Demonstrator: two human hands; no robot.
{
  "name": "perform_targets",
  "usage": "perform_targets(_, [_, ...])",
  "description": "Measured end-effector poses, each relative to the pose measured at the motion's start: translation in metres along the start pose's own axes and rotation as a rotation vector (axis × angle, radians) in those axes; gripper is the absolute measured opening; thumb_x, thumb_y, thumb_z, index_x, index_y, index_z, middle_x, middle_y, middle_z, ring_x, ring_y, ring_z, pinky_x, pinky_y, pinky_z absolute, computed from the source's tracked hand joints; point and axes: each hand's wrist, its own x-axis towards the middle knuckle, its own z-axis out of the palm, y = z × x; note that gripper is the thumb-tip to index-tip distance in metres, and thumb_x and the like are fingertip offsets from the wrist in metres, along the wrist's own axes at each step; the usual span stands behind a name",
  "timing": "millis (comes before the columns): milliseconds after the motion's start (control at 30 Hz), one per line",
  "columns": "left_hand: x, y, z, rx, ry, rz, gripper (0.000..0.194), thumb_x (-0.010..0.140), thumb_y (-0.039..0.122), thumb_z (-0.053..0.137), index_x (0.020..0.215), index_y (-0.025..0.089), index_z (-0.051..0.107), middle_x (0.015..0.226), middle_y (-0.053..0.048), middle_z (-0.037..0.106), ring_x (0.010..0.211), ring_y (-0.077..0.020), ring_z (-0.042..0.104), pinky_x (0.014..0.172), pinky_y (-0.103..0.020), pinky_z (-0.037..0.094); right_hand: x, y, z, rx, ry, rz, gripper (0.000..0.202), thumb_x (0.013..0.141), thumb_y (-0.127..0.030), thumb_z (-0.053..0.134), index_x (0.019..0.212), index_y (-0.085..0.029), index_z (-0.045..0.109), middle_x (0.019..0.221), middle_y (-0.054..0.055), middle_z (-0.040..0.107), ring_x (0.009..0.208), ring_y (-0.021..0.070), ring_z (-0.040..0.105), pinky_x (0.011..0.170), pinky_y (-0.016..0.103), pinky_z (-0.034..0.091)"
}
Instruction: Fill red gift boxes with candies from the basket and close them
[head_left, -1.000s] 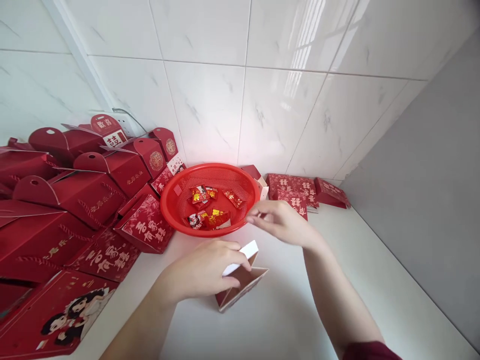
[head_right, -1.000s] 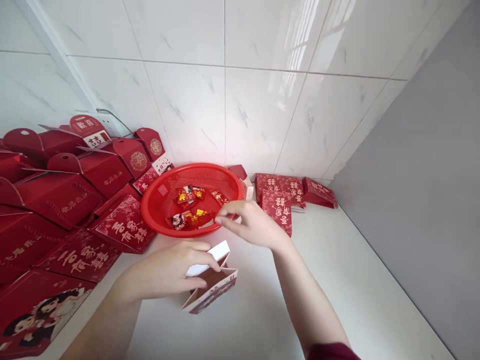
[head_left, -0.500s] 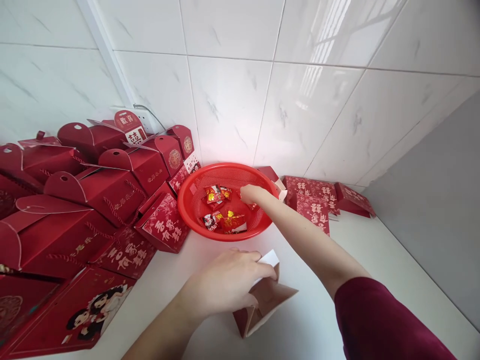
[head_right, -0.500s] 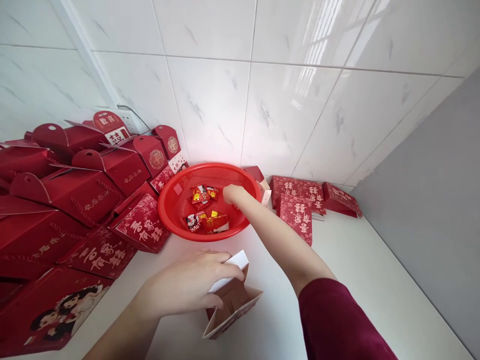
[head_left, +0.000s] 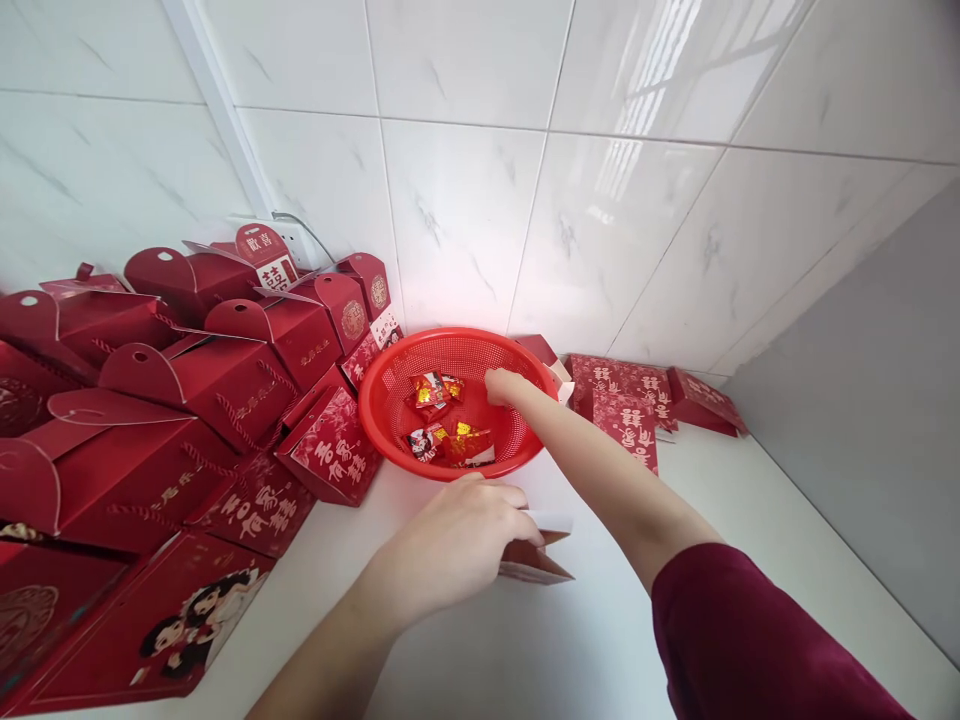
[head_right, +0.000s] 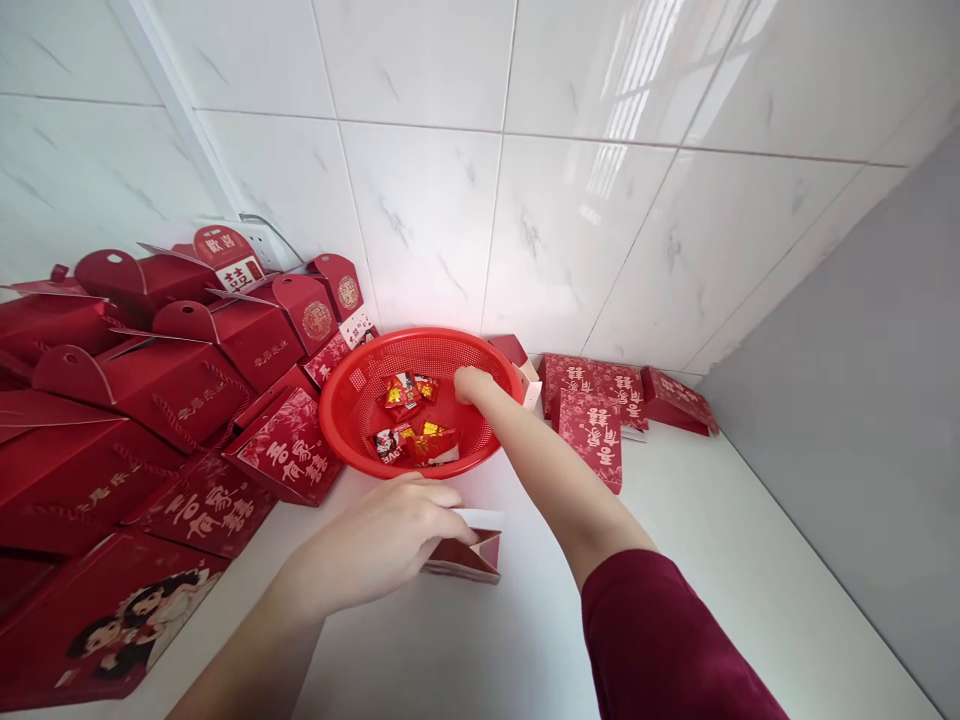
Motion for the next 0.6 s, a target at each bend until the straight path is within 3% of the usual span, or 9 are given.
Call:
perform_targets(100, [0.001,-0.003,-0.001,0.025,-0.028,-0.036,0.028,0.091,0.015,0.05,0.098,0.028,0.074,0.083,-0.002,0.065,0.079,-0.0176,0.061,0.07,-0.027,0.039,-0.01,0.009,-0.008,0.033,-0.006,-0.013,0.032,0.095,-0.032,0.061,0.122,-0.015,0.059,0.12,0.009,0.062,0.101,0.0212,0.064,0.085,0.04,0.056])
perform_targets(267, [0.006,-0.011,0.001,0.098,-0.033,-0.121,0.023,0.078,0.021,0.062,0.099,0.029,0.068,0.095,0.0,0.064,0.095,-0.0218,0.06,0.066,-0.027,0.036,-0.042,0.018,-0.01,0.108,0.108,-0.118,0.032,0.097,-0.033,0.059,0.125,-0.017,0.057,0.123,0.009,0.061,0.102,0.021,0.064,0.086,0.041,0.056])
perform_targets(400, [0.009,-0.014,0.002,0.118,-0.094,-0.141,0.03,0.073,0.024,0.065,0.102,0.03,0.063,0.096,0.001,0.061,0.096,-0.0222,0.058,0.062,-0.026,0.033,-0.055,0.001,-0.011,0.098,0.087,-0.165,0.028,0.097,-0.034,0.058,0.119,-0.017,0.06,0.119,0.008,0.062,0.1,0.0204,0.064,0.086,0.04,0.055])
perform_targets(600, [0.007,-0.012,0.001,0.127,-0.095,-0.109,0.028,0.074,0.029,0.066,0.102,0.031,0.062,0.091,0.001,0.06,0.092,-0.0213,0.057,0.062,-0.026,0.032,-0.044,-0.038,-0.009,0.055,-0.045,-0.113,0.028,0.097,-0.036,0.058,0.118,-0.017,0.061,0.119,0.008,0.063,0.1,0.0208,0.064,0.086,0.04,0.055])
